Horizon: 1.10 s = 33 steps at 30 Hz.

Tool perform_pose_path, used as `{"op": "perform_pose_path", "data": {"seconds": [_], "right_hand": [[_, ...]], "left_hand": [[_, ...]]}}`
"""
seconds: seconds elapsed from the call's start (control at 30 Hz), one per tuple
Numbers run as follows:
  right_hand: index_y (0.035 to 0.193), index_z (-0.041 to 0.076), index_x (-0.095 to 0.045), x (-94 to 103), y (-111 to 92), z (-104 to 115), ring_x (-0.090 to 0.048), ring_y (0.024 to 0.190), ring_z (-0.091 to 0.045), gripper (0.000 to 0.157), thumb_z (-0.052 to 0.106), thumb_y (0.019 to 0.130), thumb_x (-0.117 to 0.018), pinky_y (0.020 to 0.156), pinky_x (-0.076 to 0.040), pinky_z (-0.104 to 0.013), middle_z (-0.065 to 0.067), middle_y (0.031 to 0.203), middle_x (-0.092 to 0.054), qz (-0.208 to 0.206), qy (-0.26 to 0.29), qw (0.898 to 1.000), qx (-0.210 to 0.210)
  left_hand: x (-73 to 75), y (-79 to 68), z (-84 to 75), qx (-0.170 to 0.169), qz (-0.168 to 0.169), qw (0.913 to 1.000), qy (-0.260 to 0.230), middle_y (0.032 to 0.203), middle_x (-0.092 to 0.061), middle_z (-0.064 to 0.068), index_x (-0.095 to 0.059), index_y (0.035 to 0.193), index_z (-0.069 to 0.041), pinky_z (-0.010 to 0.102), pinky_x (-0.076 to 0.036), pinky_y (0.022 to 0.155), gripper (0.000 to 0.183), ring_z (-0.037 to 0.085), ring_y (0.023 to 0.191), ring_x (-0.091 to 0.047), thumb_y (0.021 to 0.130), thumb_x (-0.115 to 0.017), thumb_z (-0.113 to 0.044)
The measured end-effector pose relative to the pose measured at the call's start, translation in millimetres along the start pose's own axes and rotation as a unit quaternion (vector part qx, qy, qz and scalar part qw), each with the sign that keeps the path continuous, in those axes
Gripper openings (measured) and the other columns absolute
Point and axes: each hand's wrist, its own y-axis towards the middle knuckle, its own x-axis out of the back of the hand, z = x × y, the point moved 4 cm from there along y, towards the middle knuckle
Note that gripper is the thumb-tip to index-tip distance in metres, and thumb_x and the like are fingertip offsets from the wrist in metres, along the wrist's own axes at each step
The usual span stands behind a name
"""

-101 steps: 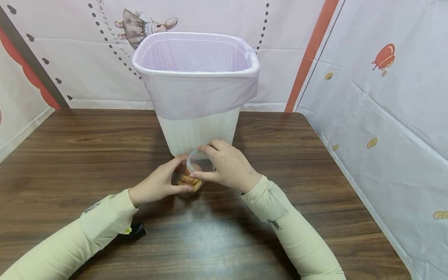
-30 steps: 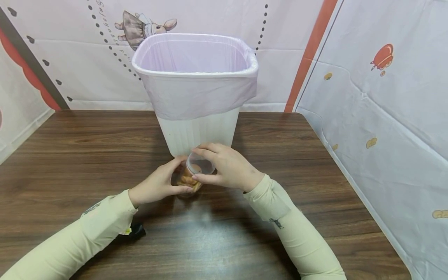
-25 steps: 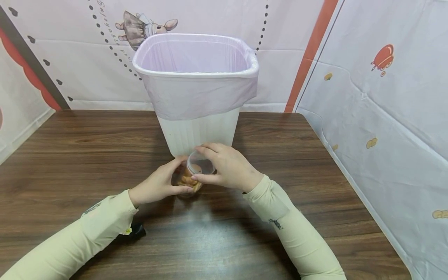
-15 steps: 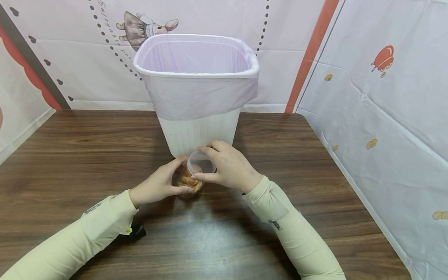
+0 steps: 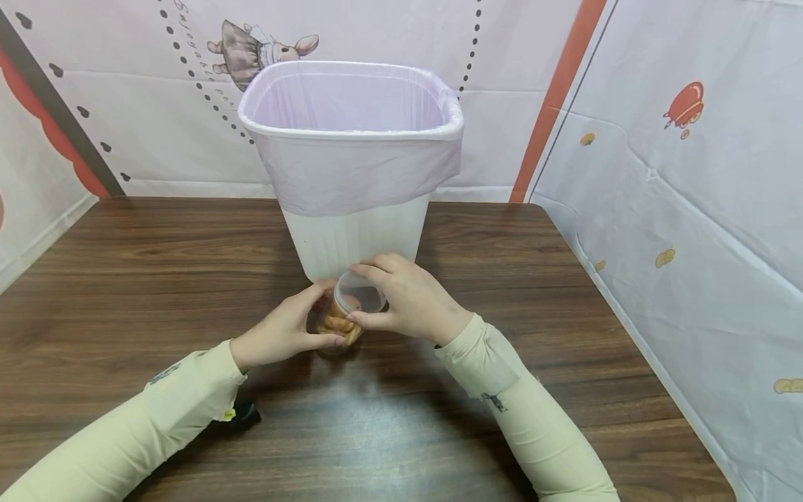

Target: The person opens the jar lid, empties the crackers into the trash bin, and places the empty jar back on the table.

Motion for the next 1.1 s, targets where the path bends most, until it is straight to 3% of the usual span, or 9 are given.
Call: {"op": "perform_pose_path", "data": {"seconds": [0.37,1.1], "right_hand": [[0.130,0.008,-0.059,0.8,0.6,0.5,-0.057,0.111,-0.018,0.058,0.031,0.079,-0.074,0.094,-0.049,-0.034,-0.005,0.123,-0.063,0.009,0.025,0.999,0.033],[0.132,0.006,-0.056,2.8,-0.5,0.6,-0.056,0.117,-0.019,0.059,0.024,0.078,-0.072,0.099,-0.046,-0.036,-0.005,0.130,-0.061,0.021,0.052,0.997,0.052]], "left_hand": [[1.1,-2.5,0.1,0.006,0.003,0.9999,-0.010,0.123,-0.059,-0.002,-0.042,0.135,-0.012,0.035,-0.049,0.093,0.070,0.013,0.111,-0.059,0.078,-0.081,-0.022],[0.8,-2.0,-0.1,0.000,0.000,1.0000,-0.004,0.128,-0.057,0.002,-0.040,0.138,-0.009,0.036,-0.048,0.097,0.074,0.015,0.116,-0.058,0.077,-0.081,-0.022]]}}
